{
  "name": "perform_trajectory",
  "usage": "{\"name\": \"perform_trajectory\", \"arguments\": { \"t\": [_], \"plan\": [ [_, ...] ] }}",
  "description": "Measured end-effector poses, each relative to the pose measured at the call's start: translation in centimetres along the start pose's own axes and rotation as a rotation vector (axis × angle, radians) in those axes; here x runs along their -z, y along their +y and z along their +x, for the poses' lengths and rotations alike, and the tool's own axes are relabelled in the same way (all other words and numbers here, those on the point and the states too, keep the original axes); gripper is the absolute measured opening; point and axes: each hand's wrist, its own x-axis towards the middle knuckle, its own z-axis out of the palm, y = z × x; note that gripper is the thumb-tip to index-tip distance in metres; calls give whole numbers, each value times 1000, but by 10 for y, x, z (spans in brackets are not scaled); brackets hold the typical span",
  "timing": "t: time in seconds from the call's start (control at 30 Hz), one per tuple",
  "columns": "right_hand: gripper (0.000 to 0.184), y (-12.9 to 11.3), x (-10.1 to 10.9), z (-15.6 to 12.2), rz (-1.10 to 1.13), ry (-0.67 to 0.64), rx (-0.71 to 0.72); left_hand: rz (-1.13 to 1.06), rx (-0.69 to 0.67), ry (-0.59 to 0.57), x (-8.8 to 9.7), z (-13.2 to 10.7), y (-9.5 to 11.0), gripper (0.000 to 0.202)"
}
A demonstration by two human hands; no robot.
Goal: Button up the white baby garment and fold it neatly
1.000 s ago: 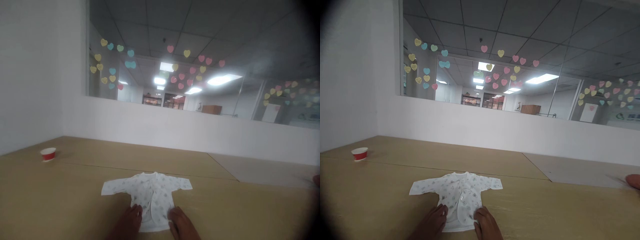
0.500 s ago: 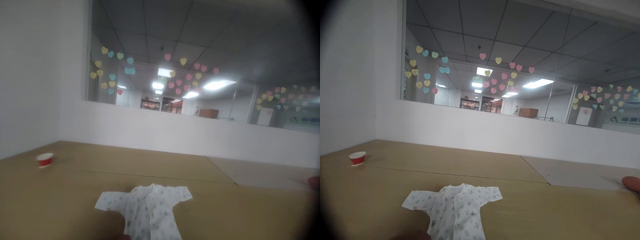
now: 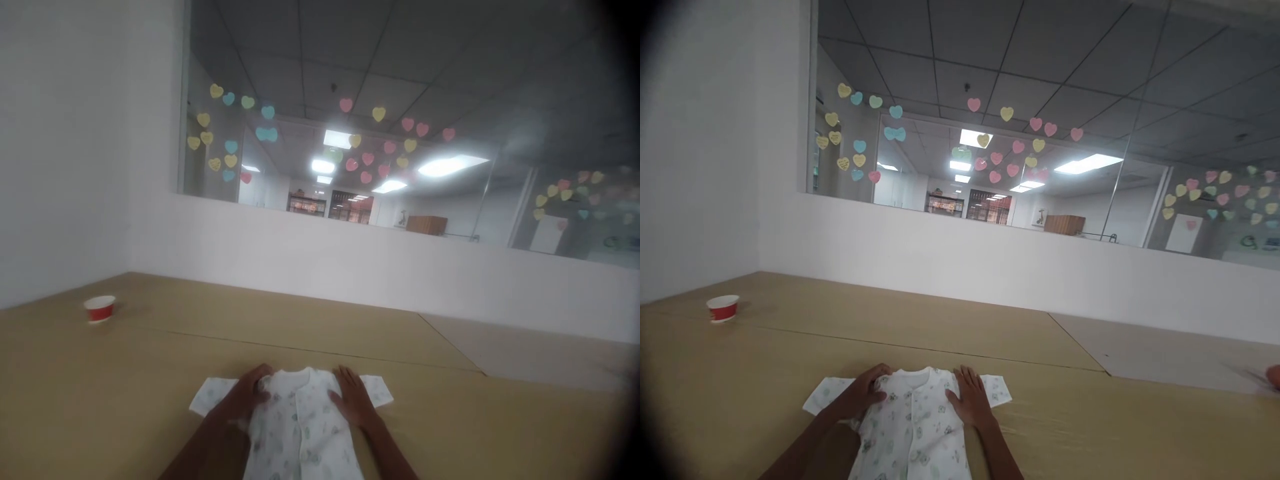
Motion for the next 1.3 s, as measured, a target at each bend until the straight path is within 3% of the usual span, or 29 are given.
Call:
{"name": "perform_trajectory", "arguments": {
  "t": [0.1,0.2,0.3,0.37,0.43,0.53,0.6,0.67,0.77,0.87,0.97,1.07,1.13,1.2,1.3],
  "plan": [
    [61,5,0,-20,-180,-81,-119,144,95,59,9,-13,-14,39],
    [63,8,10,-40,-284,-91,-286,422,272,140,21,-18,-24,36],
    [63,5,21,-56,-329,-91,-379,634,352,204,21,-16,-12,31],
    [63,-5,26,-64,-338,-98,-416,707,342,170,8,-14,8,38],
    [63,-23,26,-70,-343,-95,-418,724,311,52,-18,-13,32,40],
    [60,-48,19,-76,-344,-93,-219,693,204,-148,-58,-13,59,49],
    [61,-54,15,-81,-329,-138,-113,683,164,-204,-71,-16,64,53],
    [64,-48,18,-89,-317,-179,-123,690,159,-216,-66,-24,58,56],
    [71,-35,32,-109,-308,-183,-182,720,138,-226,-41,-44,40,57],
    [72,-48,35,-129,-310,-147,-212,773,61,-227,-30,-60,39,52],
    [61,-87,5,-139,-327,-44,-44,834,-84,-171,-54,-66,61,52],
    [58,-117,-35,-141,-315,563,393,870,-290,-73,-93,-73,83,48],
    [69,-120,-47,-146,-332,703,426,901,-381,23,-110,-82,87,50],
    [75,-114,-44,-156,-431,757,480,927,-442,111,-115,-94,84,53],
    [57,-100,-35,-178,-543,734,517,941,-472,182,-109,-106,83,66]
  ]
}}
